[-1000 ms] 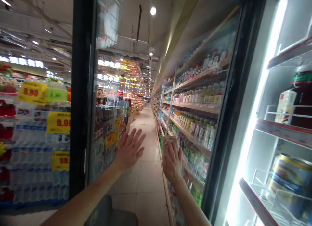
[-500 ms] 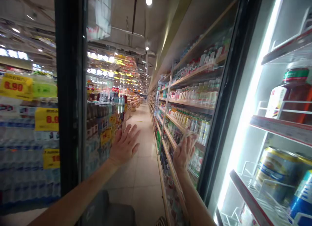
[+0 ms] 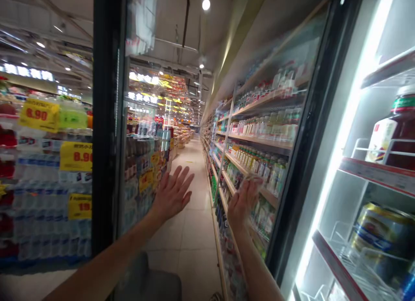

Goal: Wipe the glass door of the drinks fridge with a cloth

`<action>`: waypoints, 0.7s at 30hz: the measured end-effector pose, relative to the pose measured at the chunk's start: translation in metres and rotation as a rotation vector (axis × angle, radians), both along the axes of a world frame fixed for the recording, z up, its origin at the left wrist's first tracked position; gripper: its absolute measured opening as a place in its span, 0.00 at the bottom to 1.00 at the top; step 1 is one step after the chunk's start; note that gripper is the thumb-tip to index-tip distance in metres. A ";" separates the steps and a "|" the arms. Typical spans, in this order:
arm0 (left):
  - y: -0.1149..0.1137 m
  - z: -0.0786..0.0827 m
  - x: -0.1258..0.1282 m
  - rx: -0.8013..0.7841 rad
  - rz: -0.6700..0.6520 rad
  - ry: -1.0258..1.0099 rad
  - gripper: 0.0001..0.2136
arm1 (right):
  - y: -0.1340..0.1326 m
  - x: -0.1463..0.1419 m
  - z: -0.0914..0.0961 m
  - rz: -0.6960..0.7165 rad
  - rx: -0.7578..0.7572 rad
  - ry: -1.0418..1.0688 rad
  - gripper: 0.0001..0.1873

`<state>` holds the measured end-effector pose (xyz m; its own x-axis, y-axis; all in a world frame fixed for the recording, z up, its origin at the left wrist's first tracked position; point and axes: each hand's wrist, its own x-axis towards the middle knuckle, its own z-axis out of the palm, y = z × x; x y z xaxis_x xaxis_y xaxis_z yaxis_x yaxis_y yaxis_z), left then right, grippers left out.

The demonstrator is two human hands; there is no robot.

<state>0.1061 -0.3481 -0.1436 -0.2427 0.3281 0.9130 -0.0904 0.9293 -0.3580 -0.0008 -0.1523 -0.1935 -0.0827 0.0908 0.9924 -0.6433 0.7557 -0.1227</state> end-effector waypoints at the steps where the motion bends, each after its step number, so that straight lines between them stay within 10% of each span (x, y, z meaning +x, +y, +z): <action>1: 0.000 0.000 0.000 0.002 0.000 0.001 0.25 | -0.002 0.002 -0.002 0.031 0.106 0.007 0.33; 5: 0.002 0.001 0.002 0.010 -0.008 0.008 0.23 | -0.001 -0.001 -0.008 0.084 0.398 0.081 0.34; 11: 0.003 0.001 0.002 0.011 -0.016 0.003 0.24 | 0.028 -0.030 0.022 -0.030 -0.214 -0.017 0.30; 16: 0.002 0.000 0.001 0.020 -0.023 0.007 0.26 | 0.020 -0.020 0.012 0.080 0.355 0.094 0.31; 21: 0.002 0.000 0.001 0.015 -0.017 0.006 0.27 | 0.017 -0.023 0.028 -0.016 -0.091 0.003 0.30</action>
